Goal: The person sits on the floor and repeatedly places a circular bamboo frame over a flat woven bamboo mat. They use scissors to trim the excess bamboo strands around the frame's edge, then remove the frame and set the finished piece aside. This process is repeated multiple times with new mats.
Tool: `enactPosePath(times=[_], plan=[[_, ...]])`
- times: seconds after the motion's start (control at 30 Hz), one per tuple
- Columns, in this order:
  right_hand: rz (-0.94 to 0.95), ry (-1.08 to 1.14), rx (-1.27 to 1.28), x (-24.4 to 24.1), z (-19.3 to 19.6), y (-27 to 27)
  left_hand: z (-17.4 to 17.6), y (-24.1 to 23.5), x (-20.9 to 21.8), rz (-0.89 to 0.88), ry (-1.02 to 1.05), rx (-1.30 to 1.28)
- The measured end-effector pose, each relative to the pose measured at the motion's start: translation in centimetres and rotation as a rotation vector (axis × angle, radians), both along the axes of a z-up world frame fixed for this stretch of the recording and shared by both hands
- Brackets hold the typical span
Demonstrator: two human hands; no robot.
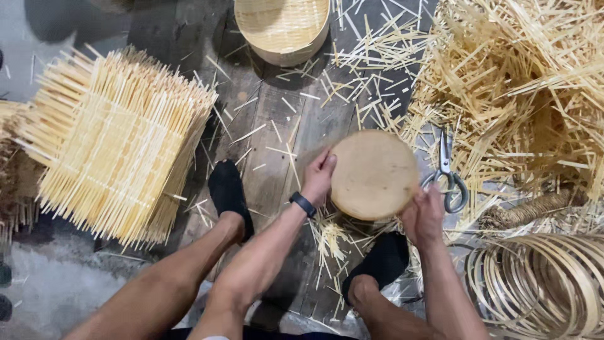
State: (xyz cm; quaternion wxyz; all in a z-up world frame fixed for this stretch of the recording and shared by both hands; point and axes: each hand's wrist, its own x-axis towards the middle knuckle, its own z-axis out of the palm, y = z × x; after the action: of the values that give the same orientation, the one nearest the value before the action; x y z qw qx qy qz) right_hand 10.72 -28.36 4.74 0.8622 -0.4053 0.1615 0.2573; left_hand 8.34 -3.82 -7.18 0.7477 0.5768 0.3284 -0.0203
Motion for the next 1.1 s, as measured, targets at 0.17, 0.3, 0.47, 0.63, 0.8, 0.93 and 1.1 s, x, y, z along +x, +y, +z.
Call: enactPosePath(times=[0.17,0.3,0.47,0.63,0.8,0.93,1.1], plan=[[0.205,-0.030,-0.620,-1.7,-4.2,2.8,0.1,6.8,-0.3,-0.225,-0.066,0.416],[0.165,0.003,-0.482,-3.7,-6.1,2.3,6.7,19.8,-1.8,-0.182,-0.082,1.164],[0.195,0.149,-0.535,-6.5,-6.9,0.0,14.9,34.0,-6.6,-0.271,0.421,1.947],[0.175,0.088,-0.315,-8.3,-8.5,-1.2,17.3,36.7,-9.6,-0.450,0.651,1.308],[0.190,0.047,-0.297,-8.2,-9.0,-1.8,21.0,37.6,-10.1,-0.050,0.213,1.341],[0.160,0.082,-0.401,-8.1,-9.4,-1.4,23.4,36.1,-9.4,0.188,-0.043,1.505],[0.146,0.089,-0.337,-7.9,-10.2,-1.8,19.5,32.1,-7.0,0.109,0.008,0.928]])
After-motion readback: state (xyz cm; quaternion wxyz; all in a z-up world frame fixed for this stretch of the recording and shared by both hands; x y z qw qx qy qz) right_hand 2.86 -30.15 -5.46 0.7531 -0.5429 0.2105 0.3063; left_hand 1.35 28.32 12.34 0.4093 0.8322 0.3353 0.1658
